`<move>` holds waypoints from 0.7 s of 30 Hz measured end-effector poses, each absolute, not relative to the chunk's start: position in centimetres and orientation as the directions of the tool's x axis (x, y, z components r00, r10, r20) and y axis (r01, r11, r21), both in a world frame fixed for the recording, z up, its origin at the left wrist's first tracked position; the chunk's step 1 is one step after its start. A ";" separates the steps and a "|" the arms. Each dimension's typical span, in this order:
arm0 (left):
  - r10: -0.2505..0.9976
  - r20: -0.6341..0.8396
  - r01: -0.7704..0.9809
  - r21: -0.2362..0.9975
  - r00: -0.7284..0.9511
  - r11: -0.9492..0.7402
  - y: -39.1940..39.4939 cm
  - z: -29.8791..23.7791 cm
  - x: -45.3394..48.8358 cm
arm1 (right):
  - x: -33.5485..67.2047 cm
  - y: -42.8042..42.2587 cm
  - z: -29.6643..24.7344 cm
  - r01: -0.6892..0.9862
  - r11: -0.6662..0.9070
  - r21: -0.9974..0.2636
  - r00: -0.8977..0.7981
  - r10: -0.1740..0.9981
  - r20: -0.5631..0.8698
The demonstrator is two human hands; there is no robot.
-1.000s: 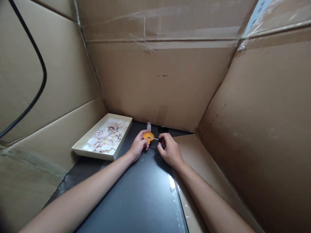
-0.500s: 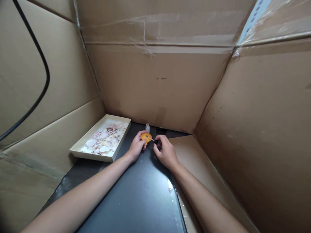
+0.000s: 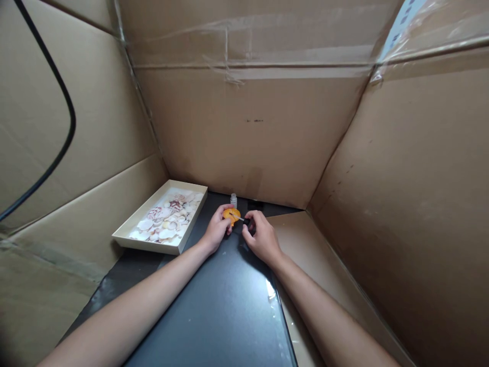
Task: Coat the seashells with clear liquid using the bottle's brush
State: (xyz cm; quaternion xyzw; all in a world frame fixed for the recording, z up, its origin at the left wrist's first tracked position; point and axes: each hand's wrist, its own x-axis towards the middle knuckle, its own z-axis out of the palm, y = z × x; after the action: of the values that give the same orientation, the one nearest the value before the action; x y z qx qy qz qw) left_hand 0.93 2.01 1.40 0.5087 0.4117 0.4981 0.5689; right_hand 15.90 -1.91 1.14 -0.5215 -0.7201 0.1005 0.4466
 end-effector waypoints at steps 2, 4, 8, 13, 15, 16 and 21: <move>0.986 0.038 -0.144 0.989 0.160 -0.015 2.1 1.4 0.9 | 15.8 -1.8 1.1 0.676 0.423 -0.603 -0.052 0.844 0.534; 0.988 0.044 -0.143 0.989 0.151 -0.023 2.2 1.3 0.8 | 15.7 -1.7 1.1 0.690 0.414 -0.594 -0.049 0.845 0.532; 0.989 0.048 -0.143 0.989 0.142 -0.028 2.4 1.3 0.7 | 15.5 -1.7 1.2 0.687 0.426 -0.588 -0.062 0.842 0.537; 0.988 0.042 -0.145 0.989 0.151 -0.020 2.4 1.3 0.6 | 15.5 -1.8 1.2 0.648 0.470 -0.600 -0.103 0.834 0.542; 0.987 0.041 -0.145 0.989 0.154 -0.019 2.4 1.3 0.6 | 15.5 -1.7 1.2 0.666 0.450 -0.595 -0.079 0.835 0.544; 0.987 0.041 -0.145 0.989 0.156 -0.018 2.4 1.3 0.6 | 15.5 -1.7 1.2 0.680 0.431 -0.593 -0.053 0.836 0.547; 0.987 0.047 -0.162 0.987 0.155 -0.021 2.4 1.1 0.6 | 15.6 -1.7 1.2 0.666 0.448 -0.596 -0.048 0.824 0.565</move>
State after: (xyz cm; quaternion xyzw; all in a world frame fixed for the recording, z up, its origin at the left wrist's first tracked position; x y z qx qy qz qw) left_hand 0.62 2.43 1.14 0.5050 0.4085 0.5056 0.5679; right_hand 15.56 -1.72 1.21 -0.5180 -0.7188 0.0866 0.4555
